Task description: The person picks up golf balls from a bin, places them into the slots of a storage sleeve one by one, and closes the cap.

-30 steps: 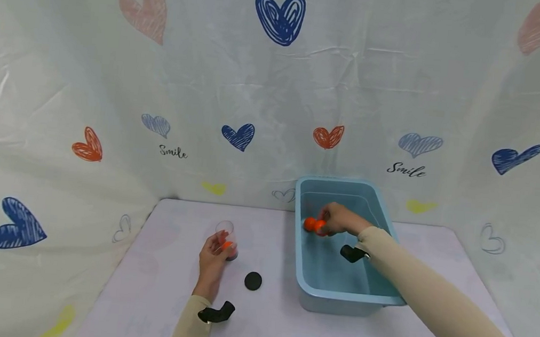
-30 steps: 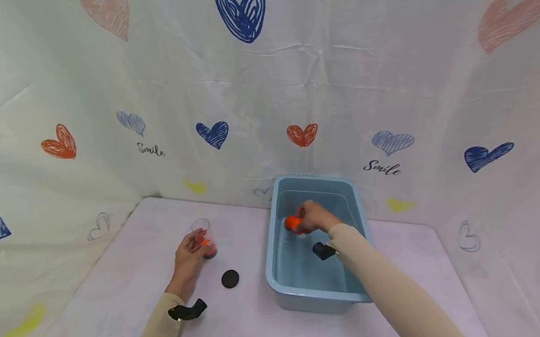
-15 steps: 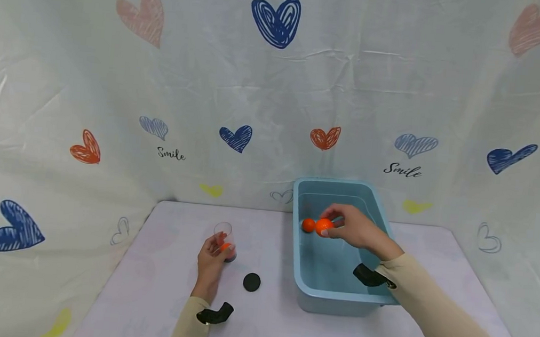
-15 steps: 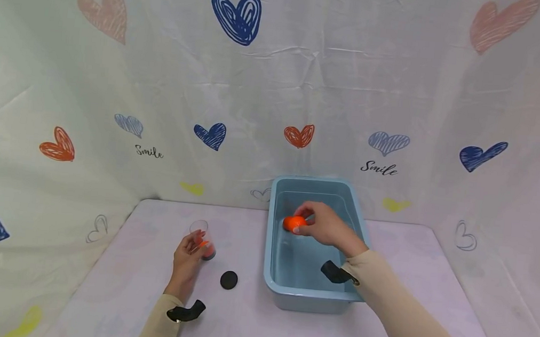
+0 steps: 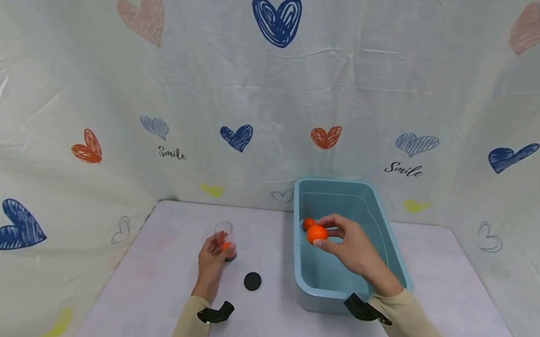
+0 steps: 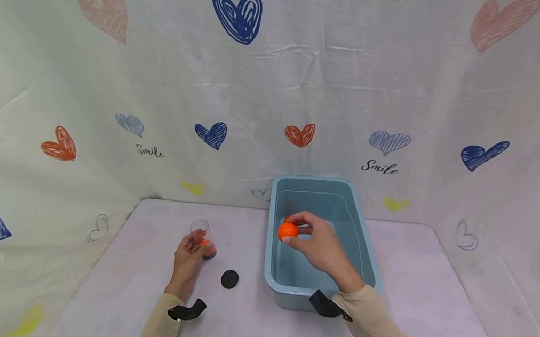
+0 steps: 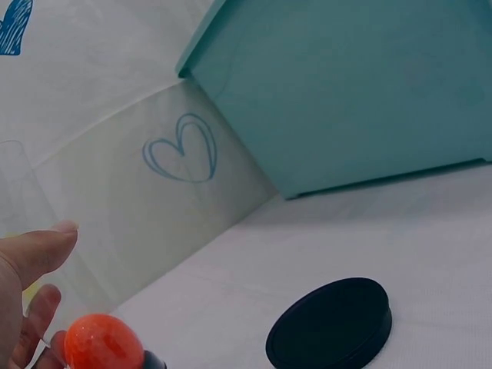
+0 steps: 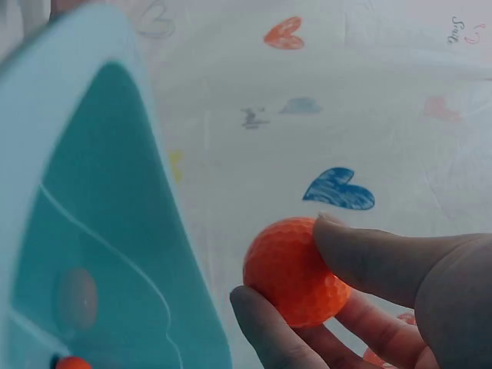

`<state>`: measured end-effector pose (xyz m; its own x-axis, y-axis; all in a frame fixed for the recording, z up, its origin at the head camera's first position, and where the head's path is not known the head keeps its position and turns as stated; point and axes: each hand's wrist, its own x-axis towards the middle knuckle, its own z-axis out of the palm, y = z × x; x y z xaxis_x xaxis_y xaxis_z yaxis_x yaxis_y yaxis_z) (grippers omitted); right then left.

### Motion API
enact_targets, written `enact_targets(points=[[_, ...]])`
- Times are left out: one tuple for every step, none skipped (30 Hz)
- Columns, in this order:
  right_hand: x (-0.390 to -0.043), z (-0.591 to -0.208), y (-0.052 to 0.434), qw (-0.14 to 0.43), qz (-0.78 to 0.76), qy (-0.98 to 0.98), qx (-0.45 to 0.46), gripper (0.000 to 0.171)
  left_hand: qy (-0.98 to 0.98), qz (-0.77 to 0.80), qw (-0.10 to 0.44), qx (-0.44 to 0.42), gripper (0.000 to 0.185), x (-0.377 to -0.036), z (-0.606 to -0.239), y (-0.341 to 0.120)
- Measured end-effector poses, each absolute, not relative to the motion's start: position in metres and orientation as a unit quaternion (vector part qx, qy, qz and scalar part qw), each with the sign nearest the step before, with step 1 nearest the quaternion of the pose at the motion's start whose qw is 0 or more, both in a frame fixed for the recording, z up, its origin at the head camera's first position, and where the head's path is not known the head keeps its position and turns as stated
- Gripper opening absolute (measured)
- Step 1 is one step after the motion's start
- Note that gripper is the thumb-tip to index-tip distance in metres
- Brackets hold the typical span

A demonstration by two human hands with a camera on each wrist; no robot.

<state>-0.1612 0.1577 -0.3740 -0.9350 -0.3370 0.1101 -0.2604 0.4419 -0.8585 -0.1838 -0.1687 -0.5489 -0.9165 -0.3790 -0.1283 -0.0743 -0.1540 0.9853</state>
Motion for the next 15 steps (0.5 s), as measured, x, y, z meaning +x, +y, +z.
enact_targets(points=[[-0.159,-0.375,0.156,0.038,-0.505,0.845,-0.171,0.036,-0.643,-0.738,0.100,0.178,0.056,-0.184,-0.549,-0.169],[-0.157,-0.376,0.154,0.036,-0.511,0.842,-0.169,0.036,-0.644,-0.737,0.096,0.181,0.056,-0.184,-0.549,-0.168],[-0.155,-0.376,0.152,0.036,-0.517,0.839,-0.165,0.036,-0.645,-0.736,0.093,0.183,0.056,-0.184,-0.549,-0.168],[-0.153,-0.377,0.149,0.034,-0.523,0.836,-0.162,0.035,-0.645,-0.736,0.092,0.183,0.056,-0.184,-0.549,-0.168],[-0.151,-0.377,0.146,0.033,-0.530,0.832,-0.160,0.036,-0.646,-0.735,0.092,0.183,0.055,-0.184,-0.549,-0.168],[-0.149,-0.378,0.143,0.031,-0.536,0.829,-0.159,0.036,-0.646,-0.735,0.093,0.183,0.055,-0.185,-0.549,-0.168],[-0.147,-0.379,0.140,0.030,-0.540,0.826,-0.156,0.036,-0.646,-0.735,0.094,0.182,0.055,-0.185,-0.550,-0.169],[-0.145,-0.380,0.137,0.028,-0.544,0.824,-0.155,0.035,-0.646,-0.735,0.097,0.182,0.055,-0.185,-0.550,-0.169],[-0.142,-0.380,0.133,0.027,-0.547,0.823,-0.152,0.035,-0.646,-0.735,0.101,0.180,0.055,-0.185,-0.551,-0.169],[-0.140,-0.381,0.129,0.027,-0.550,0.821,-0.149,0.035,-0.646,-0.735,0.104,0.179,0.055,-0.186,-0.551,-0.169],[-0.138,-0.382,0.125,0.028,-0.551,0.821,-0.147,0.035,-0.645,-0.735,0.107,0.178,0.054,-0.186,-0.552,-0.169],[-0.136,-0.383,0.121,0.028,-0.553,0.820,-0.145,0.035,-0.645,-0.736,0.109,0.178,0.054,-0.186,-0.552,-0.169],[-0.135,-0.384,0.117,0.029,-0.555,0.819,-0.144,0.035,-0.645,-0.735,0.112,0.177,0.054,-0.186,-0.552,-0.169],[-0.133,-0.385,0.113,0.031,-0.558,0.817,-0.142,0.034,-0.646,-0.734,0.113,0.177,0.053,-0.186,-0.552,-0.169],[-0.132,-0.386,0.109,0.033,-0.562,0.814,-0.141,0.034,-0.647,-0.733,0.115,0.177,0.054,-0.186,-0.552,-0.169]])
